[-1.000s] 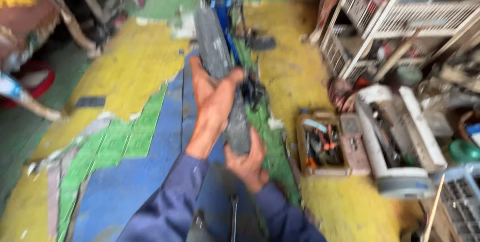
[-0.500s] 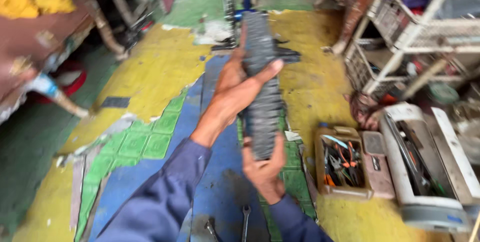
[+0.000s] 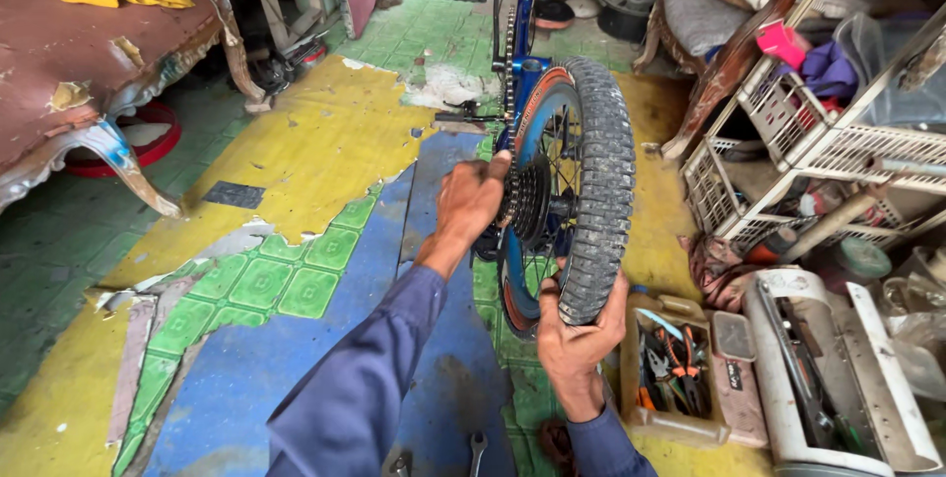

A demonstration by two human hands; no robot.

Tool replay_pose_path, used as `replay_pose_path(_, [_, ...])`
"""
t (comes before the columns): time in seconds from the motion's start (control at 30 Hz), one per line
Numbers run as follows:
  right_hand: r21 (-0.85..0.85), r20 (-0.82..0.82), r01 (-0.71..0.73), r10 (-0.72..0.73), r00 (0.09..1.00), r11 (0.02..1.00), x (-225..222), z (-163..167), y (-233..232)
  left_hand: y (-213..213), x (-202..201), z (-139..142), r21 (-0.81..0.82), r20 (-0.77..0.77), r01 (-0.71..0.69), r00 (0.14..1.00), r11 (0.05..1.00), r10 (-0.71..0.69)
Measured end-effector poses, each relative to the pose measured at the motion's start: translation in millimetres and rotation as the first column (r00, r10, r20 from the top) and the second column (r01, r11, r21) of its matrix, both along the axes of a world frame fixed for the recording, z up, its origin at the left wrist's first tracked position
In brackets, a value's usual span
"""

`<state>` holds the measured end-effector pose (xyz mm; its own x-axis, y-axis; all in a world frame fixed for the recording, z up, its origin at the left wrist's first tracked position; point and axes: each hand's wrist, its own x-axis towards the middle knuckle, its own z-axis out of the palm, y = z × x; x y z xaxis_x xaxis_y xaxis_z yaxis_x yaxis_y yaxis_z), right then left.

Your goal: The person removes the rear wheel from a blue bicycle using a wrench, then places it on the floor. They proceed to loosen the axle nuts and remove the cassette from the wheel hub using a chain whip and cassette tool. The wheel is then set aside.

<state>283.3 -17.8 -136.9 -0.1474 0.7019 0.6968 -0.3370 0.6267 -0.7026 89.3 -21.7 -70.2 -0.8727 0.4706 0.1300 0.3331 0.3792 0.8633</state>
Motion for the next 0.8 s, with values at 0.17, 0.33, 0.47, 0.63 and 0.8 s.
replay_pose_path(0.17, [-0.018,0.014,0.003,-0.003,1.000,1.000,-3,3,0,12,-7,15,-0.031,0.117,0.071,0.991,0.997,-0.067])
replay_pose_path(0.33, [0.034,0.038,0.009,-0.010,0.999,0.999,-3,-2,-3,17,-10,8,0.280,0.161,0.078,0.979,0.957,-0.127])
replay_pose_path(0.47, [-0.003,0.017,0.001,-0.001,1.000,1.000,-4,-1,0,10,3,2,0.340,0.124,0.097,0.981,0.936,-0.147])
replay_pose_path(0.63, [-0.129,-0.080,-0.118,0.108,0.991,0.985,-1,4,9,-23,32,-11,0.161,-0.093,0.189,0.980,0.969,-0.175])
replay_pose_path(0.8, [-0.056,-0.034,-0.066,0.065,0.997,0.996,3,4,9,-49,34,-35,0.179,-0.097,0.102,0.992,0.979,-0.086])
